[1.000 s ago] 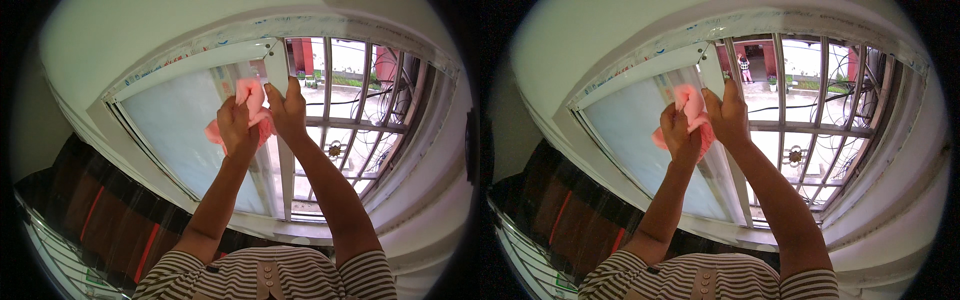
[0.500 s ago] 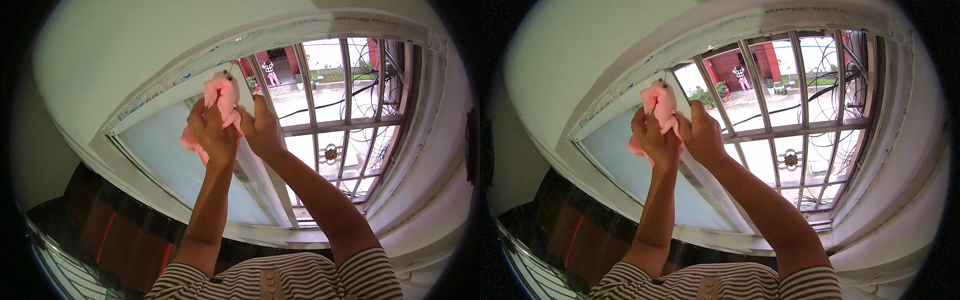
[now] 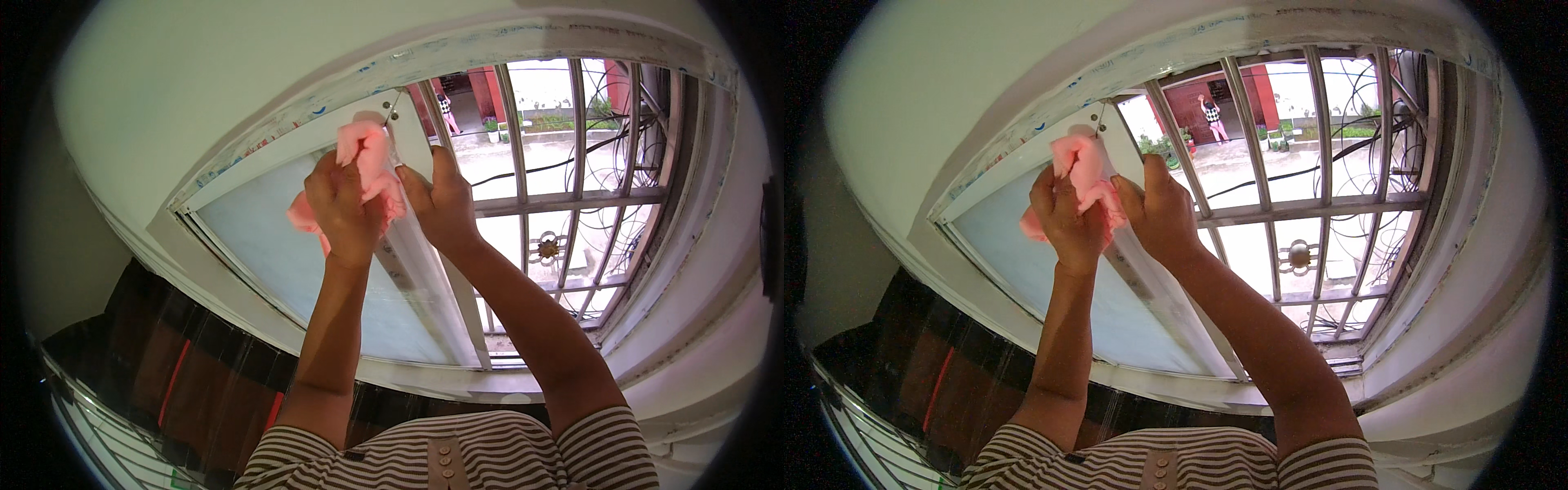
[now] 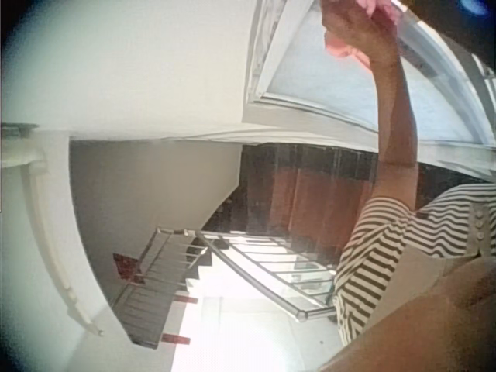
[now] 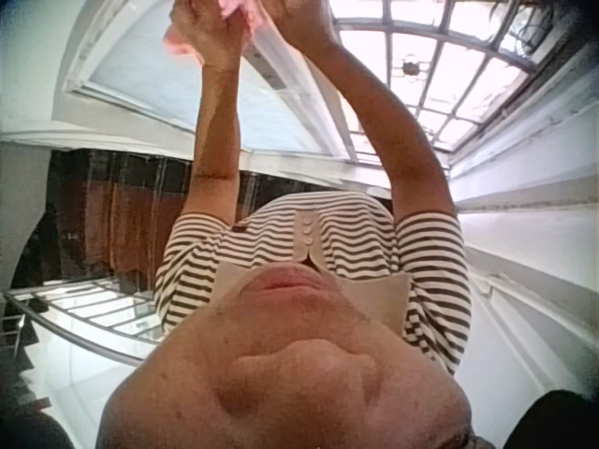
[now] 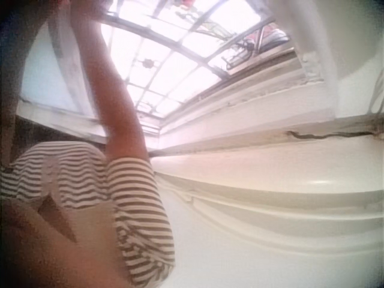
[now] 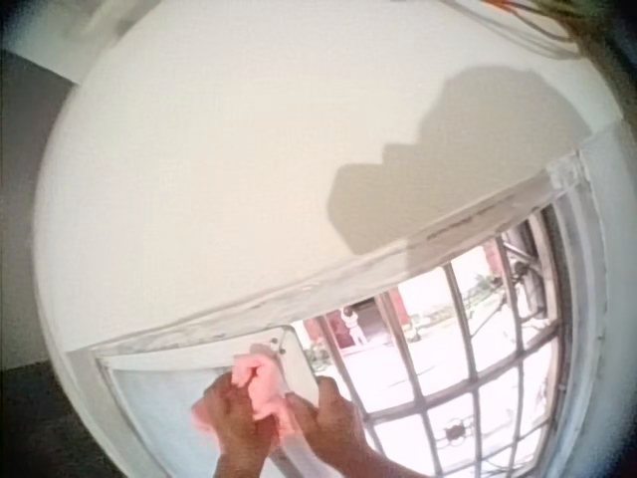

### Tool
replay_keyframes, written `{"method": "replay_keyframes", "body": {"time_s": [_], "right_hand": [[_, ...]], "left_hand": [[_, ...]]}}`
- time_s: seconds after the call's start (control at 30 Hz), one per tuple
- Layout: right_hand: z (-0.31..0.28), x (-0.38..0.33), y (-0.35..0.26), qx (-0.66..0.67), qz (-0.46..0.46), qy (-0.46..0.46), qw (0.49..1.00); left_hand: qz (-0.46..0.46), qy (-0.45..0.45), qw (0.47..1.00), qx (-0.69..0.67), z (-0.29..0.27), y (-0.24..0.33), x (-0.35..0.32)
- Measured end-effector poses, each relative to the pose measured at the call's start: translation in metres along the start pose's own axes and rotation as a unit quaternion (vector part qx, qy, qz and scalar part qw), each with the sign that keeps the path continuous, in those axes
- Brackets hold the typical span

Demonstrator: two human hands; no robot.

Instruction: The person wipes the interior surface of a window with a pink cloth. They repeatedly rub the glass and frame, moving the cloth across different sections of the window.

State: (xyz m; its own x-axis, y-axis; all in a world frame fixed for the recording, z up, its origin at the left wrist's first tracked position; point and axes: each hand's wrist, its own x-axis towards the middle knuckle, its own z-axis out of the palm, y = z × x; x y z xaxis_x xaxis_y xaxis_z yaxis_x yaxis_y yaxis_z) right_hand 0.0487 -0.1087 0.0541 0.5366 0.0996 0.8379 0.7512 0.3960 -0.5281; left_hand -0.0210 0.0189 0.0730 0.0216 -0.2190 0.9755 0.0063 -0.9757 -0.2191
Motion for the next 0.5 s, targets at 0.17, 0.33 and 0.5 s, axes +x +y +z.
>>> {"method": "replay_keyframes", "body": {"time_s": [0.17,0.33,0.5], "right_hand": [[-0.003,0.001,-0.004,-0.005,0.023,-0.012,1.000],[-0.001,0.000,-0.012,0.007,0.049,-0.027,0.998],[-0.006,0.002,-0.008,-0.010,0.038,-0.020,0.999]], "left_hand": [[-0.061,0.010,0.998,-0.012,-0.017,-0.041,-0.016],[-0.336,0.085,0.873,-0.342,-0.050,-0.101,-0.036],[-0.486,0.152,0.808,-0.297,-0.066,-0.110,-0.038]]}}
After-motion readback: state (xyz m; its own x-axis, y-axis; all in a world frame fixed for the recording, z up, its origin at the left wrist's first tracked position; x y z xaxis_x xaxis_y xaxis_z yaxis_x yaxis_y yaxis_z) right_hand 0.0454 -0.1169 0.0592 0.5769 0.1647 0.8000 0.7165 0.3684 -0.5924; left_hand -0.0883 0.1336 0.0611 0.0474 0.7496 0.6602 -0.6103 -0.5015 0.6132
